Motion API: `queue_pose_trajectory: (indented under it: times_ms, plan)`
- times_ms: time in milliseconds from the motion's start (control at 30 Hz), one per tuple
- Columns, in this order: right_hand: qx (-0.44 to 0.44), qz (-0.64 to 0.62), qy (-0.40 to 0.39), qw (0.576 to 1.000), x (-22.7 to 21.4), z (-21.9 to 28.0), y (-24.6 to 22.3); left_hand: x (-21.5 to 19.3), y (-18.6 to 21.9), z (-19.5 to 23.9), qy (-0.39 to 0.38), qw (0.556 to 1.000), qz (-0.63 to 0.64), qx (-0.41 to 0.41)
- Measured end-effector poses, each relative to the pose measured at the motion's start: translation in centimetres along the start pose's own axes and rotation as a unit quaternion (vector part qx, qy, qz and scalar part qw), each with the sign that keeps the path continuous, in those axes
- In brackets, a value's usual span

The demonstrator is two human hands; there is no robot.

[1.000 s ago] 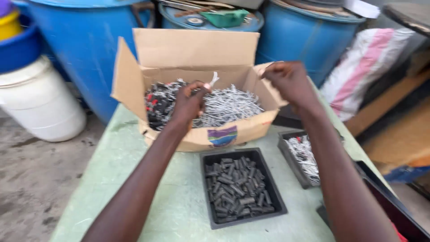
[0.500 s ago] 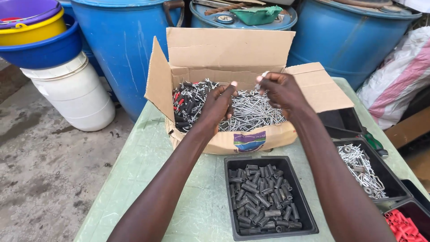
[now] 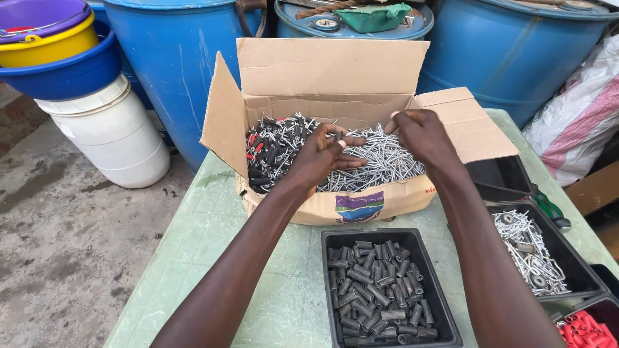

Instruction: Assembling metal screws with plastic wall plugs by hand at a workbench.

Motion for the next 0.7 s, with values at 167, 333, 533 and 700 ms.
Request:
queue_pose_trajectory:
  times_ms: [167,333,533,700]
  plan:
    - [0.046,-0.144,-0.138,0.979,0.0,1.9,-1.9,0.3,0.3,0.1,0.003,1.000,0.008,0.005]
    - [0.000,-0.295,-0.194,0.935,0.9,1.8,-0.6,0.0,0.2,-0.3,0.029,0.999,-0.020,0.027]
    - [-0.069,-0.335,-0.188,0.921,0.7,2.5,-1.9,-0.3,0.3,-0.7,0.084,0.989,-0.066,0.099]
    - [-0.070,-0.385,-0.200,0.898,0.6,3.0,-2.6,-0.1,1.6,0.1,0.085,0.989,-0.054,0.107]
Point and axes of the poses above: each hand's wrist, its own z-axis away from the middle knuckle, its own x-axis out of the palm, y = z × x, the point moved 1 cm from there along -z, towards the middle knuckle, and after that the axes turned 11 degrees about y, right-handed, at the moved point
